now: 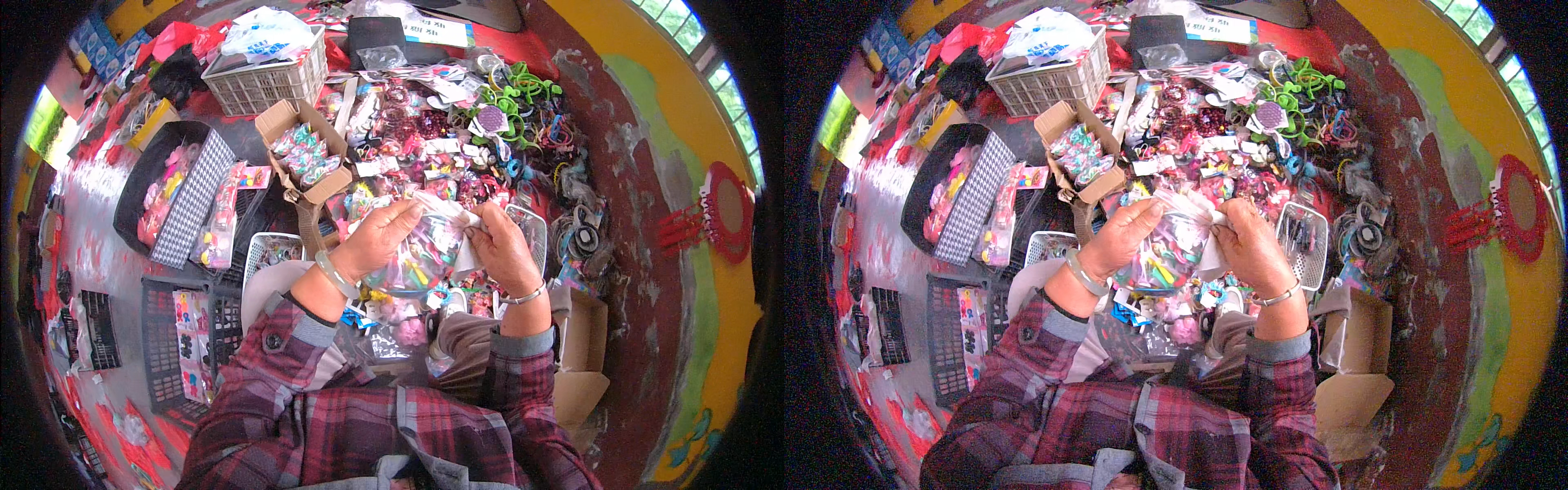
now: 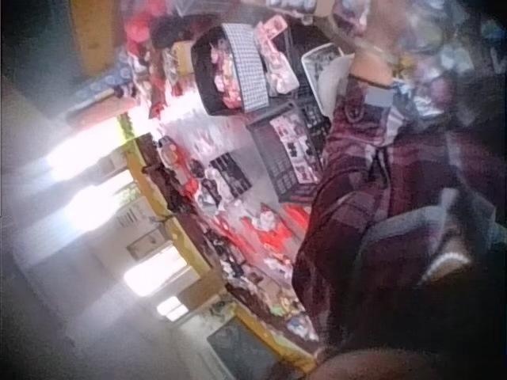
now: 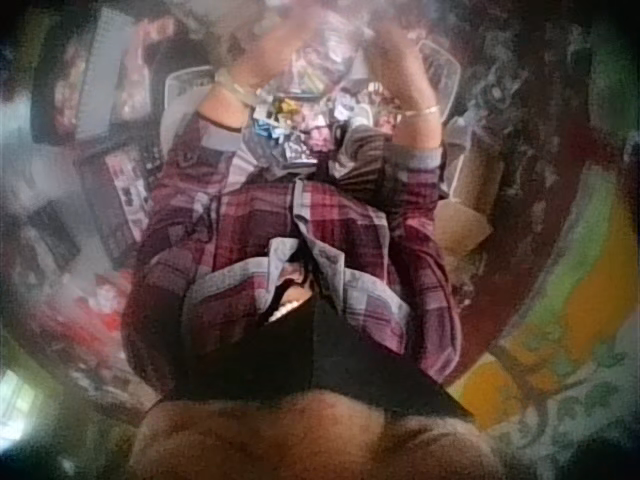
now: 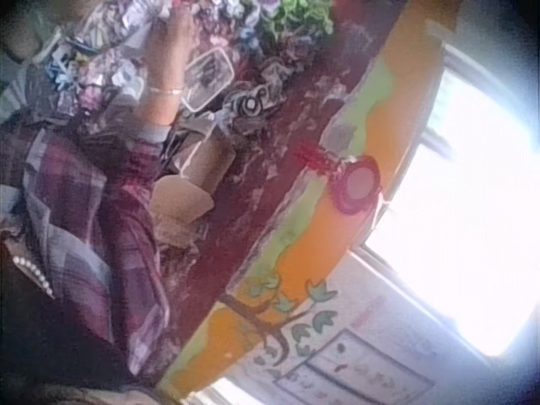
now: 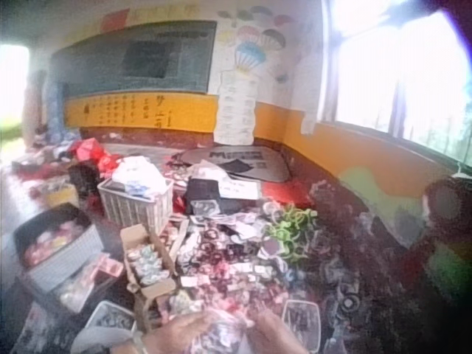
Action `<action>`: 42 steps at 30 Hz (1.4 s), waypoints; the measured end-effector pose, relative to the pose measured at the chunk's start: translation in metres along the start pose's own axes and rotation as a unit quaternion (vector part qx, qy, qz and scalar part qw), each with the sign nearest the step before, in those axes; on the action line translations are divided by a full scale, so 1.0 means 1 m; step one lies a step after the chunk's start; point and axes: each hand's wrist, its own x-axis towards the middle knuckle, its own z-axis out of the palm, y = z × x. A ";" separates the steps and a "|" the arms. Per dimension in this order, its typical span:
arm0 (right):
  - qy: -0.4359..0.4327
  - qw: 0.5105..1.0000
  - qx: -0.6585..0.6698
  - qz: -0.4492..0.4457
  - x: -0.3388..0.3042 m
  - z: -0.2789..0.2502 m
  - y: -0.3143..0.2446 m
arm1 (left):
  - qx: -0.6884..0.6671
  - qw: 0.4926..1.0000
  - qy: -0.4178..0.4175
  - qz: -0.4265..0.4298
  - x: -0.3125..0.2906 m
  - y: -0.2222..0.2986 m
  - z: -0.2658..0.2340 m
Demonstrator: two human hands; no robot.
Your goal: The person wipes hair accessories with a white cloth, places them into a small plastic bag, and then seals the bag with their hands while sitting among various bins of supplies.
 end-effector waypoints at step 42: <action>0.130 0.986 0.062 -0.083 0.003 0.066 -0.030 | -0.263 0.948 0.178 0.001 0.010 0.018 0.007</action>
